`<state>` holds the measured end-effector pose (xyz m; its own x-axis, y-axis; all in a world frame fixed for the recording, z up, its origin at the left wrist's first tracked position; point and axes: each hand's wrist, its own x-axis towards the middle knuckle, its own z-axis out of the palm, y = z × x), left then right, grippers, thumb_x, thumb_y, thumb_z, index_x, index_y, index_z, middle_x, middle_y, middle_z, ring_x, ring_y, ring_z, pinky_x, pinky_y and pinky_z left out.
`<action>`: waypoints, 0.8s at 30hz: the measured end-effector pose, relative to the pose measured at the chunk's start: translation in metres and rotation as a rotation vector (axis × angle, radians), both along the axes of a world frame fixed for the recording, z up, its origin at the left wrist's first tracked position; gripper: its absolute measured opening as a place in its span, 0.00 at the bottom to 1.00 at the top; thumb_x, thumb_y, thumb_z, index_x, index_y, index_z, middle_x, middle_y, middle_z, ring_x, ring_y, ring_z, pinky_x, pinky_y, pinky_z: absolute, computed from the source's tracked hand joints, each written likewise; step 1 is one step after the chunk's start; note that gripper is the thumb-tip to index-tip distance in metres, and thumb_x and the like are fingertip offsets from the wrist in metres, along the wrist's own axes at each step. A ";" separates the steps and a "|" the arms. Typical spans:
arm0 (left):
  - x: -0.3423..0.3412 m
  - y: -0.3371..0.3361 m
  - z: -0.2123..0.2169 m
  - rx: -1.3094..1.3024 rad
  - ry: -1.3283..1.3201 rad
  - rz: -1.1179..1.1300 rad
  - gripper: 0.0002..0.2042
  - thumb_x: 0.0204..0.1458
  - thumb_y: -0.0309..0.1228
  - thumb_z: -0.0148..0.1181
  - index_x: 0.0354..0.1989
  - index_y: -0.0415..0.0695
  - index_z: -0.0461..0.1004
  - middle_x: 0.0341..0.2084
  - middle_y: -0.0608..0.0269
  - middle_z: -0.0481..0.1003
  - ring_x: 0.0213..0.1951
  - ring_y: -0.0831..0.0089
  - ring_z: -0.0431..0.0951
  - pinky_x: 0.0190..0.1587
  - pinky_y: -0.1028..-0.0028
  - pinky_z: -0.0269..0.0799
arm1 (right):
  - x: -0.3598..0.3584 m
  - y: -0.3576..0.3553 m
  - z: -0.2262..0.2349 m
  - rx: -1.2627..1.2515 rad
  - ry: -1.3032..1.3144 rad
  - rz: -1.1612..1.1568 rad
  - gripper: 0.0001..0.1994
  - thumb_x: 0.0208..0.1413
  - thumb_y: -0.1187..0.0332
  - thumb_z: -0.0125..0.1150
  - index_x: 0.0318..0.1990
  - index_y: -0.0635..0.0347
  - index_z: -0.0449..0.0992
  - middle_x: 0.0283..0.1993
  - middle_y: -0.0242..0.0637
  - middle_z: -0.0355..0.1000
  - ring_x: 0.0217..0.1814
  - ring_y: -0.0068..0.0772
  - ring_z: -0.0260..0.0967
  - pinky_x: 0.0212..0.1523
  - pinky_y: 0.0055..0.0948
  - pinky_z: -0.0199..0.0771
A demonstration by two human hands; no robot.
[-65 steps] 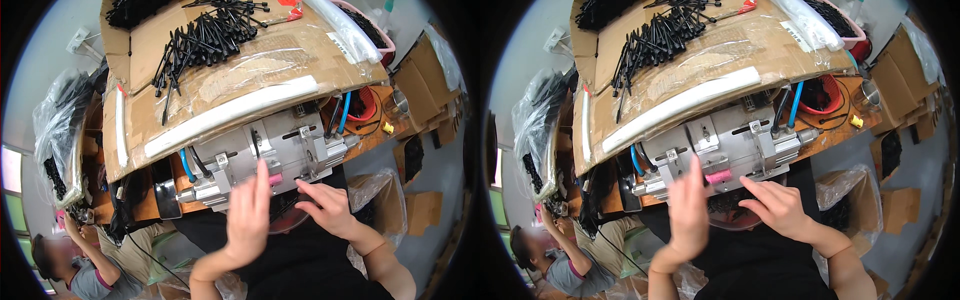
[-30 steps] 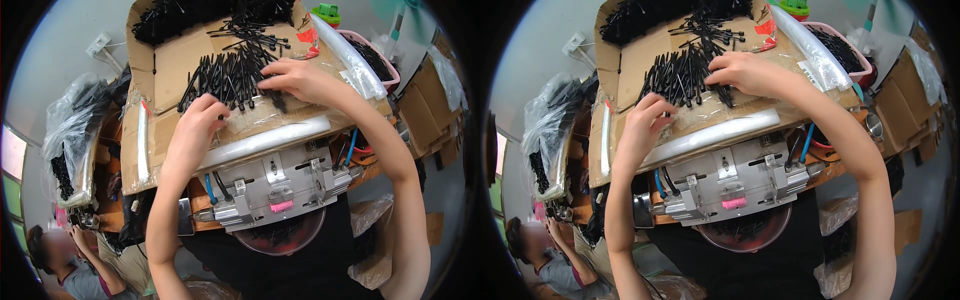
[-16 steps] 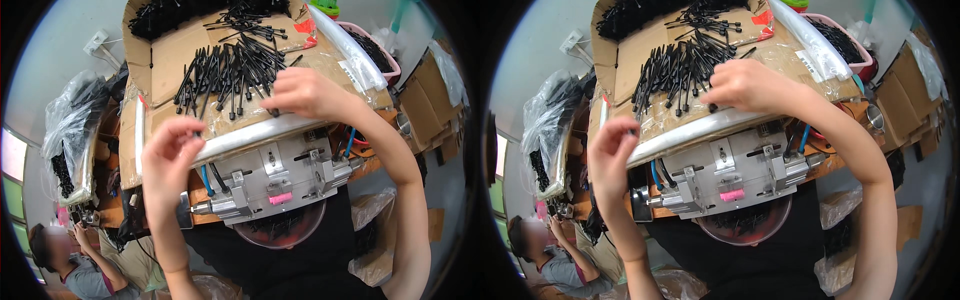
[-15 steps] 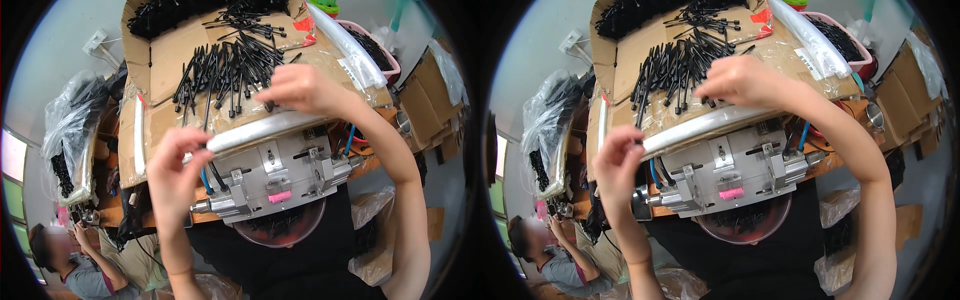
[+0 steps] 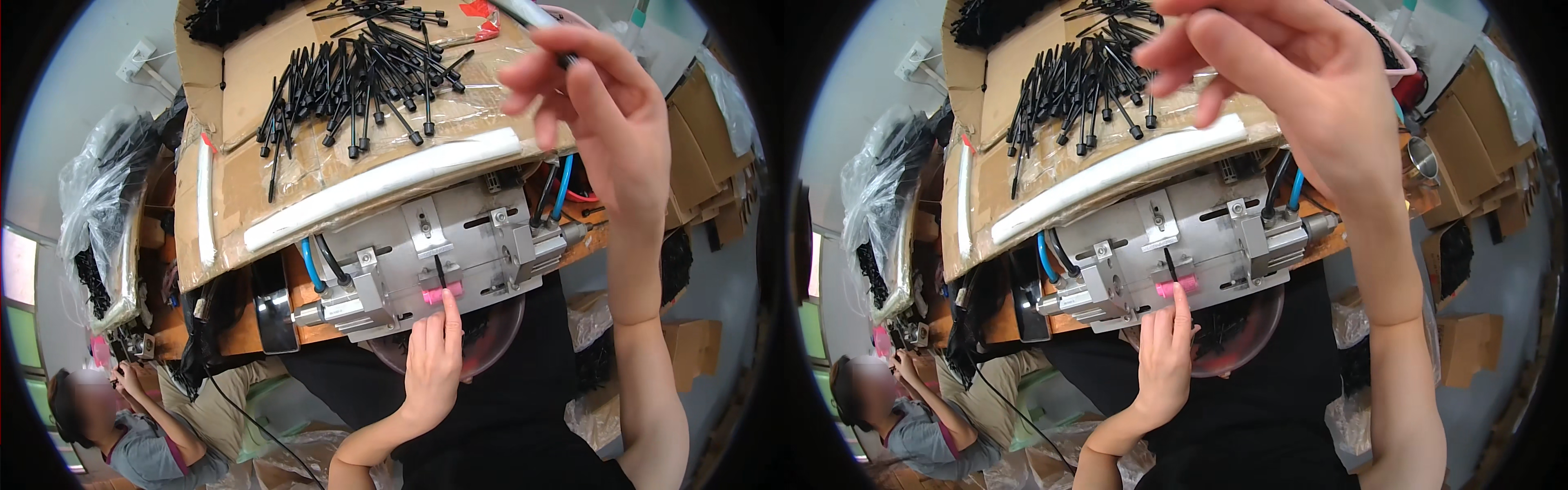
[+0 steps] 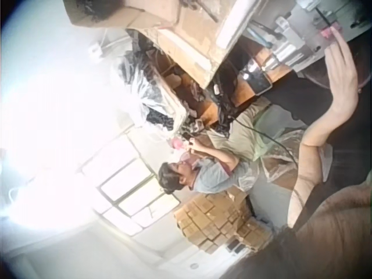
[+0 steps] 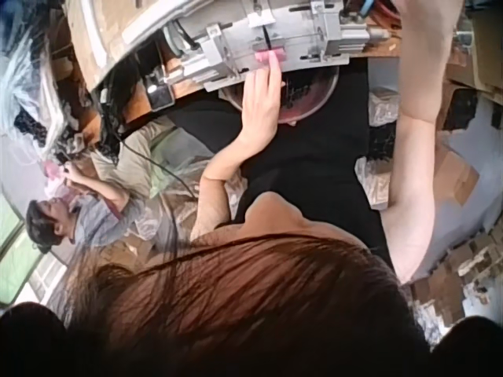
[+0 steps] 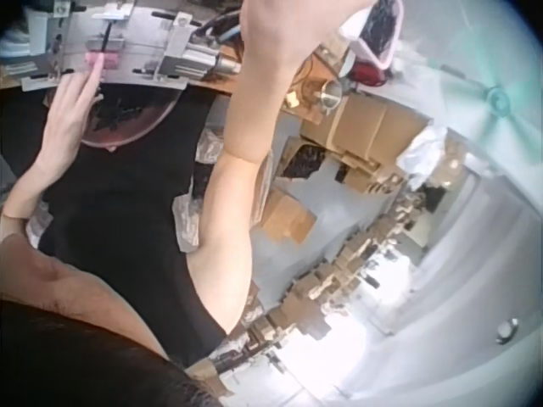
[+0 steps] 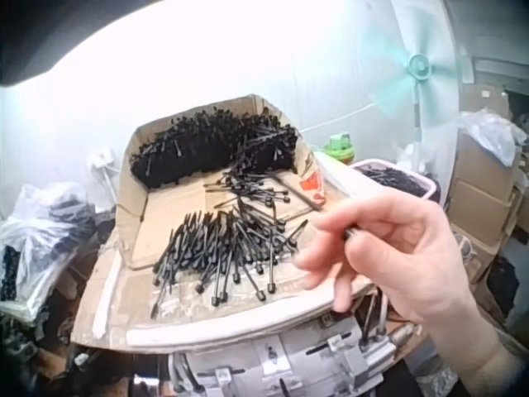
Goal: The person repeatedly picks up black plastic cable ties from a cardboard box and inserts them into a manual crimping machine. They press a pink lever to secure the ties and then place the finished items into a clear plastic bowl below. The process is continuous and repetitive throughout the clip.
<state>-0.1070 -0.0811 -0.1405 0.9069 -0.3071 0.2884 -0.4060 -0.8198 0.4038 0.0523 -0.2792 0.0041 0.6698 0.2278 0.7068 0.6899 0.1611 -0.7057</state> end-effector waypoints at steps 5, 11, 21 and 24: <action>0.006 0.006 -0.002 0.015 0.022 -0.009 0.36 0.44 0.17 0.64 0.66 0.30 0.58 0.37 0.53 0.68 0.39 0.57 0.68 0.43 0.63 0.67 | -0.044 -0.001 -0.023 -0.239 -0.139 -0.164 0.14 0.56 0.71 0.63 0.49 0.67 0.75 0.39 0.45 0.77 0.32 0.28 0.73 0.30 0.22 0.71; 0.052 0.018 0.062 -0.146 -0.070 -0.084 0.31 0.46 0.19 0.65 0.62 0.36 0.66 0.36 0.53 0.67 0.40 0.57 0.68 0.45 0.64 0.67 | -0.126 0.030 -0.114 -0.510 -0.040 -0.326 0.30 0.43 0.81 0.70 0.57 0.74 0.70 0.29 0.41 0.71 0.27 0.36 0.70 0.28 0.30 0.71; 0.184 0.029 0.111 -0.251 0.012 -0.131 0.11 0.48 0.25 0.66 0.40 0.37 0.76 0.25 0.61 0.73 0.27 0.73 0.72 0.34 0.73 0.71 | -0.134 0.058 -0.170 -0.641 0.030 -0.268 0.35 0.45 0.78 0.69 0.64 0.69 0.64 0.22 0.35 0.63 0.23 0.32 0.63 0.25 0.32 0.67; 0.171 0.029 0.112 -0.322 0.016 -0.095 0.09 0.47 0.21 0.65 0.37 0.38 0.77 0.22 0.64 0.74 0.27 0.78 0.72 0.34 0.77 0.70 | -0.133 0.053 -0.157 -0.736 0.059 -0.268 0.33 0.47 0.75 0.69 0.64 0.66 0.65 0.23 0.34 0.64 0.24 0.32 0.65 0.25 0.31 0.68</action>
<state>0.0639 -0.0526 -0.0281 0.8839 -0.2858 0.3701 -0.4658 -0.6080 0.6429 -0.0807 -0.2259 -0.1526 0.7998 0.4487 0.3987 0.5973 -0.5287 -0.6031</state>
